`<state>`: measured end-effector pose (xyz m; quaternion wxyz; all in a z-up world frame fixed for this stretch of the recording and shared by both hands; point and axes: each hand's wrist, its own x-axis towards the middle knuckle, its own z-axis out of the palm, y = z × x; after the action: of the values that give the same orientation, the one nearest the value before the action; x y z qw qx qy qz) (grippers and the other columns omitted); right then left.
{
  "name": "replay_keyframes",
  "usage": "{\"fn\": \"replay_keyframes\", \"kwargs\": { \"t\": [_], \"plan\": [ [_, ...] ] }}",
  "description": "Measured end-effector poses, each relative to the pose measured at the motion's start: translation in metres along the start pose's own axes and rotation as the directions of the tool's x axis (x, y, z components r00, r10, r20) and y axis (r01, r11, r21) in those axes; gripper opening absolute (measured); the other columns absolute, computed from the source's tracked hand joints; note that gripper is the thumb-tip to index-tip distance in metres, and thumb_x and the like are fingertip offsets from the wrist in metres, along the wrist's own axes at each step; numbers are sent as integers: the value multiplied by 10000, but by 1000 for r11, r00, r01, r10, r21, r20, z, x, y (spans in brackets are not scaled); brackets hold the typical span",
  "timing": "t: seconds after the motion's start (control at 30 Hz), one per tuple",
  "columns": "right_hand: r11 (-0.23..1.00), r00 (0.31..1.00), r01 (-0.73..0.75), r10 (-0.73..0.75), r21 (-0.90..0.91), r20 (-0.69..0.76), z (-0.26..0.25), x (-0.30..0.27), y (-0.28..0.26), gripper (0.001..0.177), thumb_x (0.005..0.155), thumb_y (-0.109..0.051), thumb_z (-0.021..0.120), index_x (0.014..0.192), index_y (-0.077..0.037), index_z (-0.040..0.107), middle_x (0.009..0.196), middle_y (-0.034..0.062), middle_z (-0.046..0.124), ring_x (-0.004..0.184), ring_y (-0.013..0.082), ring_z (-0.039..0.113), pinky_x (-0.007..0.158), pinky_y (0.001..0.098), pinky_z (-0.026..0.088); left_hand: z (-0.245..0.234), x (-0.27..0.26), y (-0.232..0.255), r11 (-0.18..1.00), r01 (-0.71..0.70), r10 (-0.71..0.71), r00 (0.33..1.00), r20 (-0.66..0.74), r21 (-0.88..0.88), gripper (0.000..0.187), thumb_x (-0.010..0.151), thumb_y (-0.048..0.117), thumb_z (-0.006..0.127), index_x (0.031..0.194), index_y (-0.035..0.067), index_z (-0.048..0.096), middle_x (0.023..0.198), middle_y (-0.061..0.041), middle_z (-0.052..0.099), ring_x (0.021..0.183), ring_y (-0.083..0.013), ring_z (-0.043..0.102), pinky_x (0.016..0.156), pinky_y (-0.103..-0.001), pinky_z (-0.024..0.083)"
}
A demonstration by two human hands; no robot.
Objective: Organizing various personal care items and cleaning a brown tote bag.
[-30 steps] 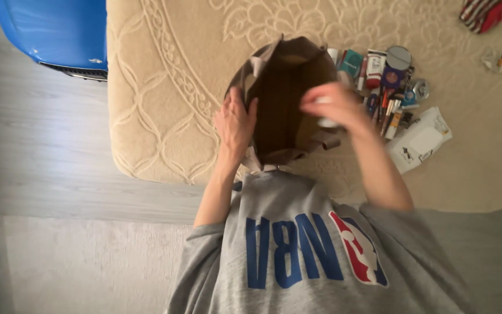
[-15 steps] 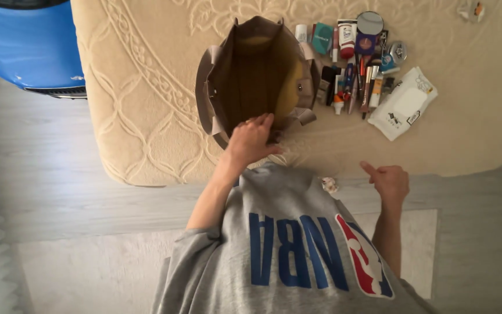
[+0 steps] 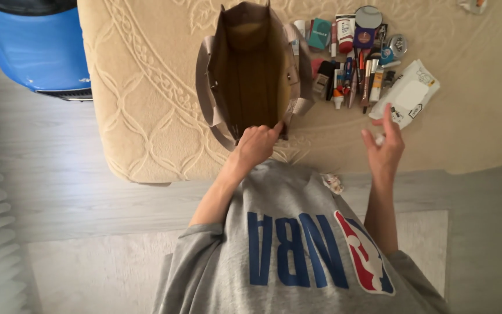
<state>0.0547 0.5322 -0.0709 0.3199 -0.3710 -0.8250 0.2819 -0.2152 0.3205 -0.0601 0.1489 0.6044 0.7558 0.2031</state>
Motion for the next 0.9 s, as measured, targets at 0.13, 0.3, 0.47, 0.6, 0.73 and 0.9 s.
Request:
{"fn": "replay_keyframes", "kwargs": {
  "t": [0.13, 0.3, 0.47, 0.6, 0.73, 0.9],
  "plan": [
    [994, 995, 99, -100, -48, -13, 6, 5, -4, 719, 907, -102, 849, 1561, -70, 552, 1138, 95, 695, 1089, 241, 659, 988, 381, 510, 6, 1, 5, 1000, 23, -23, 999, -48, -5, 462, 858, 53, 634, 1314, -20, 620, 790, -209, 717, 743, -357, 729, 664, -454, 579],
    [998, 998, 56, -57, -18, -17, 6, 5, -15, 652, 917, -108, 855, 1522, -85, 612, 1138, 94, 689, 1074, 230, 660, 977, 364, 514, -25, 7, 35, 992, -42, 11, 967, -254, -115, 888, 770, 104, 773, 1549, -25, 367, 1451, -250, 498, 1336, -391, 514, 1055, -494, 473],
    [999, 999, -5, 7, 33, -40, 2, -1, -38, 613, 906, -112, 845, 1475, -67, 622, 1142, 95, 679, 1058, 228, 651, 905, 349, 510, -20, 31, 56, 973, -229, 217, 933, -288, -7, 846, 759, 187, 824, 1510, 93, 446, 1651, -148, 276, 1524, -362, 296, 1205, -561, 320],
    [1000, 996, -7, 6, -6, -91, -11, -11, -58, 557, 917, -109, 836, 1441, -61, 652, 1138, 112, 676, 1057, 254, 656, 912, 360, 508, 11, 57, 76, 932, -356, 361, 896, -259, 70, 534, 884, 176, 766, 1378, 91, 582, 1644, -123, 346, 1544, -310, 324, 1238, -550, 315],
    [999, 980, -35, 32, -8, -195, -29, -37, -55, 464, 928, -103, 841, 1357, -42, 677, 1127, 111, 668, 1061, 273, 653, 941, 380, 511, 23, 79, 103, 884, -462, 466, 868, -172, 66, 333, 924, 184, 722, 1235, 84, 657, 1570, -113, 458, 1496, -282, 399, 1227, -531, 341],
    [967, 898, -248, 208, -55, -389, -41, -79, -29, 185, 967, -101, 868, 990, -40, 695, 1136, 93, 667, 1021, 254, 664, 871, 373, 520, 41, 90, 129, 818, -573, 575, 814, -89, 48, 258, 911, 186, 717, 1150, 90, 701, 1459, -78, 585, 1414, -256, 515, 1212, -473, 386]
  ]
}}
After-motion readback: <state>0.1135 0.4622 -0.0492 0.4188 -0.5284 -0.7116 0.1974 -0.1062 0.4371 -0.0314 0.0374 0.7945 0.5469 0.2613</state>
